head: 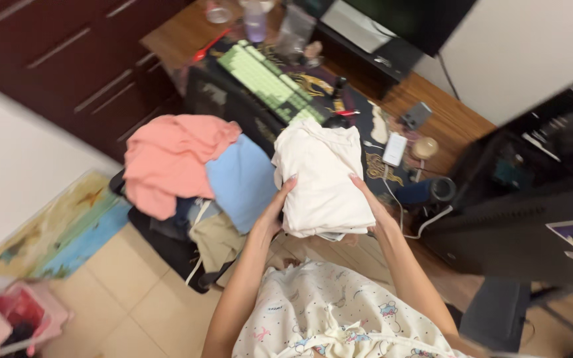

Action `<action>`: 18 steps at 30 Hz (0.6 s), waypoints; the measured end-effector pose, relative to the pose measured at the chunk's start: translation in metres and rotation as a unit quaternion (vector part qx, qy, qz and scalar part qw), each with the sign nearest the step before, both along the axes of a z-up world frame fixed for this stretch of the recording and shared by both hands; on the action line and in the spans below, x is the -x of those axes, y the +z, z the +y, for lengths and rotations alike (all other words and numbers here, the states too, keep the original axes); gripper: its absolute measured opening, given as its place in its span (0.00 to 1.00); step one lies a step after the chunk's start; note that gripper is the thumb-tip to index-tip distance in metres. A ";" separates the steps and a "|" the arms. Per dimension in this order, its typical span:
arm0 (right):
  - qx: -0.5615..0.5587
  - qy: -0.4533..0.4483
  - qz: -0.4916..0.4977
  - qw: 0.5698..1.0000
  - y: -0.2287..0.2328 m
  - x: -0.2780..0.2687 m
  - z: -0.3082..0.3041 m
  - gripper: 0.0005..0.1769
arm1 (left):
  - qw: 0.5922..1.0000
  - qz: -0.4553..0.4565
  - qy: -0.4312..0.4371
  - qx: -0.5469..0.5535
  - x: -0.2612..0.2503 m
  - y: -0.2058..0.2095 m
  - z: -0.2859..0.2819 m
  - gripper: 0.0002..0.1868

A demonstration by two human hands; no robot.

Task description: The person folds a black shirt, a grey tank top, a brown garment, and several white items of clothing by hand and places the folded items on a shelf inside a wooden closet.

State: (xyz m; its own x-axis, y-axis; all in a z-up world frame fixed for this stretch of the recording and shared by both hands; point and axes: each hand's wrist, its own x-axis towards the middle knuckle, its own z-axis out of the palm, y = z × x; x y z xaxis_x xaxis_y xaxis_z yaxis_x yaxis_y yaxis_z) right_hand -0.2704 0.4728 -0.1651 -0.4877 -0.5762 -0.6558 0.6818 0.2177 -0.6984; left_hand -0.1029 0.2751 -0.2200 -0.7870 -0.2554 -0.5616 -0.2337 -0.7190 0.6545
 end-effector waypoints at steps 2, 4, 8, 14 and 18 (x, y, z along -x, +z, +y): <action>0.027 0.040 0.002 0.999 0.016 -0.015 -0.021 0.52 | 0.998 0.025 0.055 0.009 -0.032 0.020 -0.002 0.66; 0.051 0.092 0.020 0.994 0.031 -0.032 -0.046 0.51 | 0.992 0.046 0.112 0.037 -0.066 0.041 -0.007 0.66; 0.112 0.220 0.017 0.969 0.048 -0.077 -0.104 0.50 | 0.972 0.015 0.232 0.029 -0.150 0.073 -0.010 0.66; 0.143 0.391 -0.017 0.909 0.060 -0.209 -0.179 0.47 | 0.911 -0.005 0.409 0.050 -0.305 0.097 0.013 0.67; 0.116 0.476 -0.039 0.871 0.066 -0.328 -0.205 0.45 | 0.856 0.021 0.515 0.049 -0.415 0.111 0.054 0.66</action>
